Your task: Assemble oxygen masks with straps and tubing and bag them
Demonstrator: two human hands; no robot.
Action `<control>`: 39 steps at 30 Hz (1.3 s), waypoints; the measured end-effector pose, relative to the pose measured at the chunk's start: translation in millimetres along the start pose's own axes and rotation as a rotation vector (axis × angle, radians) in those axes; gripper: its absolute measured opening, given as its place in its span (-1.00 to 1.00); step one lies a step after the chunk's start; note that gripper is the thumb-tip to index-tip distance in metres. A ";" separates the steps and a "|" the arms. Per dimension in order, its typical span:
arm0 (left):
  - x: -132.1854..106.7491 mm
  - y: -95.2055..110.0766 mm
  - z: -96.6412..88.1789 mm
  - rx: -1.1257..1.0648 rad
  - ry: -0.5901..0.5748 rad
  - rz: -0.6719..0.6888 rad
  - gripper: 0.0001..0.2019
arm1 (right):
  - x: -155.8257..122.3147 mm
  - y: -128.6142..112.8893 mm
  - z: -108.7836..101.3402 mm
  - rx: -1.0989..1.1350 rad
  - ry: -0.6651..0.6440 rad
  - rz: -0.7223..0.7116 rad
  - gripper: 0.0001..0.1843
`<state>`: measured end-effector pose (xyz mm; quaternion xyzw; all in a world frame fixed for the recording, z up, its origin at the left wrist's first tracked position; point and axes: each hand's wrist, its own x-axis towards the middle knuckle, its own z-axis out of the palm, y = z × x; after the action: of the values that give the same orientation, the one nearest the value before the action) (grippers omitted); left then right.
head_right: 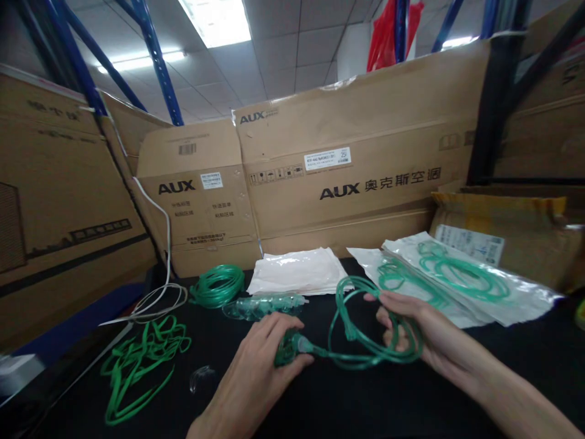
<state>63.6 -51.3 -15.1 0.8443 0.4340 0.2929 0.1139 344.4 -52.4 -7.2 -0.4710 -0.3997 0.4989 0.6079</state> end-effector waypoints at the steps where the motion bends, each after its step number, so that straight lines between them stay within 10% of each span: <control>1: -7.5 -4.3 4.1 0.024 -0.019 -0.006 -0.62 | -1.1 11.8 -2.8 -0.011 -0.073 0.131 -0.88; 5: -29.1 -16.1 9.4 0.004 -0.076 0.018 -0.45 | 3.2 35.1 -11.8 -0.329 -0.235 0.138 -0.79; 11: -38.5 -22.7 1.4 -0.070 -0.075 -0.030 -0.51 | 23.0 51.4 -17.1 -1.074 -0.045 -0.597 -0.60; 15: -34.2 -26.2 -3.1 -0.047 -0.079 -0.073 -0.50 | 11.7 54.5 -0.3 -1.179 0.001 -0.815 -0.61; 23: -31.2 -26.5 -0.5 -0.024 -0.120 -0.046 -0.56 | -49.1 41.2 54.6 -1.105 -0.485 -0.735 -0.90; 33: -35.0 -25.0 -4.8 -0.158 -0.216 -0.018 -0.26 | -45.2 79.8 57.1 -1.152 -0.437 -0.834 -0.90; 39: -26.5 -22.9 -16.8 -0.349 -0.220 0.038 -0.59 | -51.2 78.4 56.8 -1.118 -0.390 -0.768 -0.94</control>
<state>26.4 -59.9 -22.4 0.8468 0.3455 0.2716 0.2995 262.8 -88.3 -70.8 -0.4401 -0.8358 0.0442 0.3253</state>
